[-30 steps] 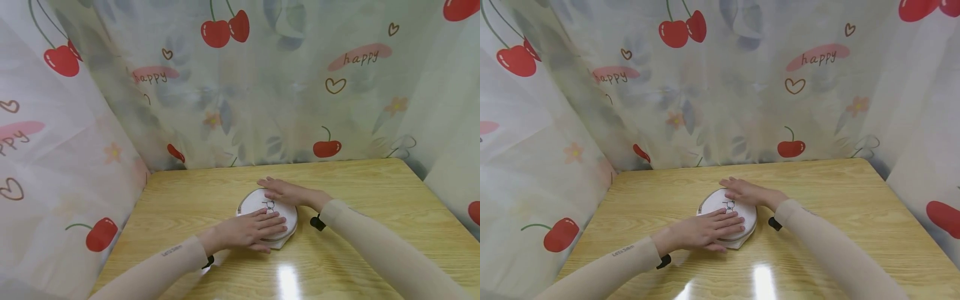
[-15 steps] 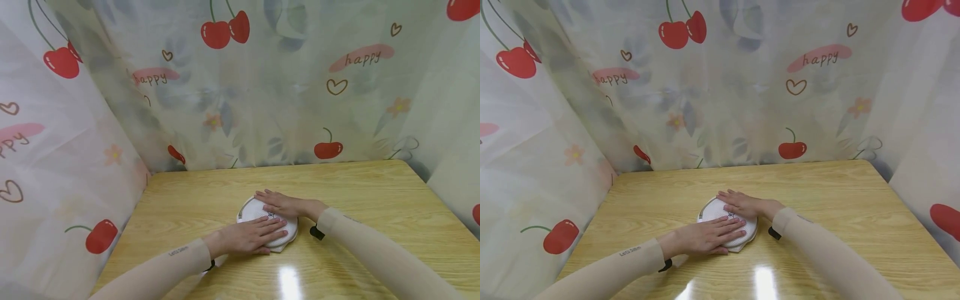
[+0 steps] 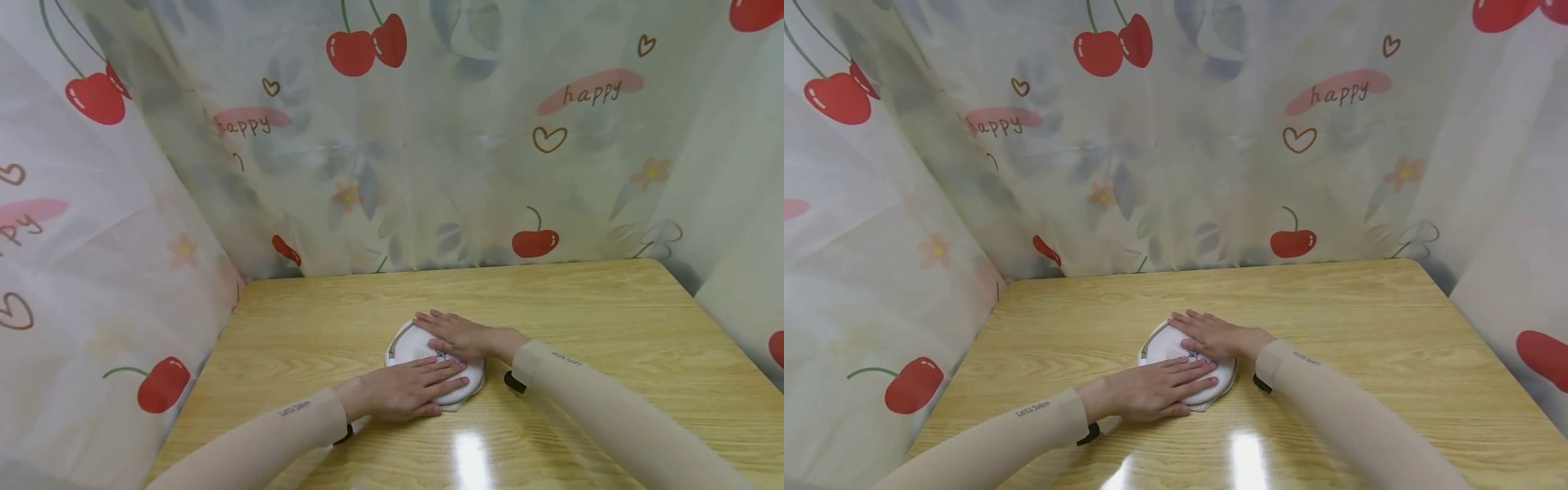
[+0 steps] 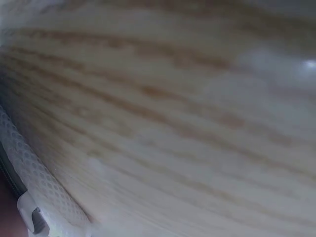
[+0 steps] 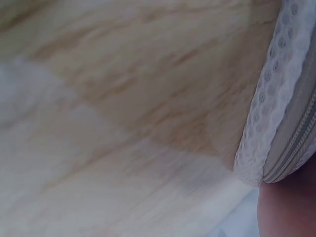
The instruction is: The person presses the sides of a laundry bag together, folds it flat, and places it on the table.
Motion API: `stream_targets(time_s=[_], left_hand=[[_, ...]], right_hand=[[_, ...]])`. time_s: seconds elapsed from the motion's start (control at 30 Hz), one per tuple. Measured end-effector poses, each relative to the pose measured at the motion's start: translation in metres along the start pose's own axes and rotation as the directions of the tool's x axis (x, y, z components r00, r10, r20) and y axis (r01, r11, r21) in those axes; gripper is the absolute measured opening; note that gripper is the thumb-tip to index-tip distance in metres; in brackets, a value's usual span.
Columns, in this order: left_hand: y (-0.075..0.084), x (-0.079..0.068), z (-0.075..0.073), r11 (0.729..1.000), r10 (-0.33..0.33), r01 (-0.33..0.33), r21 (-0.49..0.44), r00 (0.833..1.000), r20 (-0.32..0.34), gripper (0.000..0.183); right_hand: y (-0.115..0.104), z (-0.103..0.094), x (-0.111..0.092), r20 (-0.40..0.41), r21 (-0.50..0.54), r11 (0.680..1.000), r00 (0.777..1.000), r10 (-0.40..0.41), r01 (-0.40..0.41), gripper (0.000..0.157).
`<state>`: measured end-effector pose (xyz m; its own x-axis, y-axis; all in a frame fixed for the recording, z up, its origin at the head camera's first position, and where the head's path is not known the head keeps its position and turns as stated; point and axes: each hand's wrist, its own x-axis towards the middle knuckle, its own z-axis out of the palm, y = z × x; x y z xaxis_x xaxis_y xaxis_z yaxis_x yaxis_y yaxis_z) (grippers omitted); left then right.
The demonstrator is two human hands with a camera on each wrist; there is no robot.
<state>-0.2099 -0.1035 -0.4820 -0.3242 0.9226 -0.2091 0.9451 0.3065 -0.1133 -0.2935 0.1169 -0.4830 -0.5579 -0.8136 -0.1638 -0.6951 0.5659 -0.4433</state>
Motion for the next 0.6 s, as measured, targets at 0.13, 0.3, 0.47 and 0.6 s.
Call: stream_targets(time_s=[0.13, 0.3, 0.47, 0.6], left_hand=[[0.0, 0.0001, 0.0005, 1.0, 0.005, -0.005, 0.011, 1.0, -0.007, 0.064], [-0.0001, -0.0004, -0.0004, 1.0, 0.009, -0.009, 0.024, 1.0, -0.003, 0.064], [0.0007, -0.001, 0.0003, 0.998, 0.005, -0.004, 0.058, 1.0, -0.01, 0.064], [0.0023, -0.0019, 0.0014, 0.994, -0.003, 0.006, 0.111, 1.0, -0.027, 0.064]], right_hand=[[-0.0022, -0.0011, 0.0002, -0.001, 0.008, 1.0, 1.0, -0.009, 0.009, 0.061], [-0.0051, -0.0019, -0.0019, -0.012, 0.022, 0.999, 0.999, -0.032, 0.033, 0.061], [-0.0063, -0.0027, -0.0021, -0.013, 0.022, 0.999, 1.0, -0.022, 0.023, 0.061], [-0.003, -0.0039, -0.0003, -0.008, 0.041, 0.999, 1.0, 0.0, 0.0, 0.06]])
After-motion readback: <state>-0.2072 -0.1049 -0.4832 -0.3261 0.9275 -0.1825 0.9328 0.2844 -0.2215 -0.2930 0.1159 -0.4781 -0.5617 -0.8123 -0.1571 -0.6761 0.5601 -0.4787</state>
